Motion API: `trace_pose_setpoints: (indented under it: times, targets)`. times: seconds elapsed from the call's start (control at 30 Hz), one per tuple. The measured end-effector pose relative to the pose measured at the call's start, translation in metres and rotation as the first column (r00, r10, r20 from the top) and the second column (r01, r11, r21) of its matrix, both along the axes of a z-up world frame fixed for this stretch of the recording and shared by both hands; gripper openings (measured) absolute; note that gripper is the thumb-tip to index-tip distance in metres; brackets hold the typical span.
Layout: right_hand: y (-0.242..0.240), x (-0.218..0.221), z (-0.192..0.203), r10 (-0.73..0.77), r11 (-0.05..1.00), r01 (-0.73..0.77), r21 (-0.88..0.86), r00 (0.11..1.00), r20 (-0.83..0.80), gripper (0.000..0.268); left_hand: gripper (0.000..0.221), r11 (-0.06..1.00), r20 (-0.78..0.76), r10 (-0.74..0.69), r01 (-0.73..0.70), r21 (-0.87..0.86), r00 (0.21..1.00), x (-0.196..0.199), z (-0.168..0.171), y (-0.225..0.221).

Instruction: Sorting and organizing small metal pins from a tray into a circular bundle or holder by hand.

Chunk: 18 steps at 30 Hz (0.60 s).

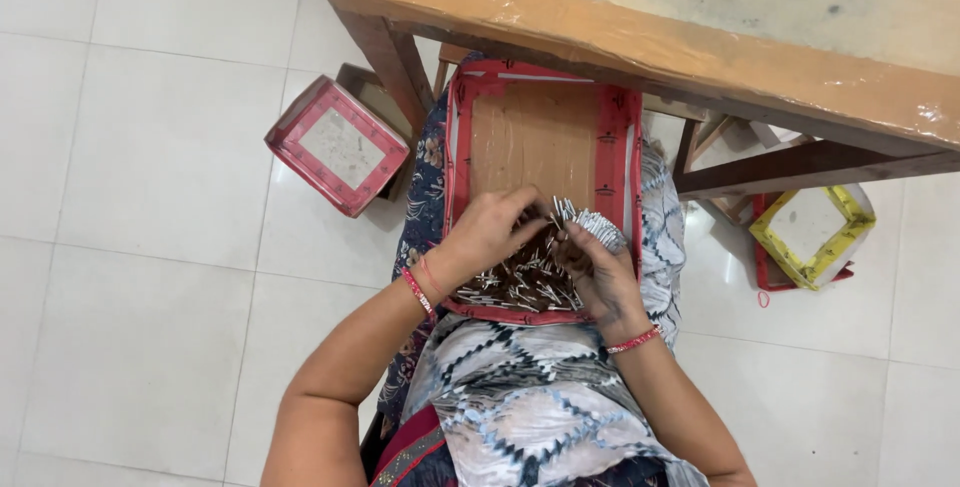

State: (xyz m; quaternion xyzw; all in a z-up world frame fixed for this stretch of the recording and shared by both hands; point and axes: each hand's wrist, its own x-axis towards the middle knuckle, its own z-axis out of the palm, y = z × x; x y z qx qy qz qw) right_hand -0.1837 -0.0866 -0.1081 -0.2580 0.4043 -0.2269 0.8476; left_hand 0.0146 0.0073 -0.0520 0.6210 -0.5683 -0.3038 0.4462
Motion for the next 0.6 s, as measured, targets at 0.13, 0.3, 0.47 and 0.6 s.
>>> trace_pose_setpoints:
  times: [0.13, 0.3, 0.47, 0.6]
  targets:
    - [-0.002, -0.012, -0.005, -0.047, 0.999, 0.047, -0.002, 0.999, -0.009, 0.021, 0.028, 0.994, 0.52, 0.017, 0.042, -0.102, 0.854, 0.005, -0.033, -0.01]
    - [0.0, -0.014, 0.003, -0.009, 1.0, 0.009, -0.023, 1.0, -0.012, 0.022, 0.034, 0.995, 0.638, -0.064, 0.101, -0.021, 0.767, 0.001, -0.028, -0.012]
    - [0.005, -0.016, -0.019, 0.017, 0.99, -0.017, 0.141, 1.0, 0.0, 0.026, 0.034, 0.879, 0.413, -0.177, 0.333, -0.342, 0.893, -0.015, 0.022, 0.007]
    - [-0.007, -0.012, -0.017, 0.002, 0.982, -0.017, 0.186, 0.997, 0.081, 0.023, 0.031, 0.913, 0.223, -0.136, 0.209, -0.351, 0.965, 0.011, 0.025, 0.012]
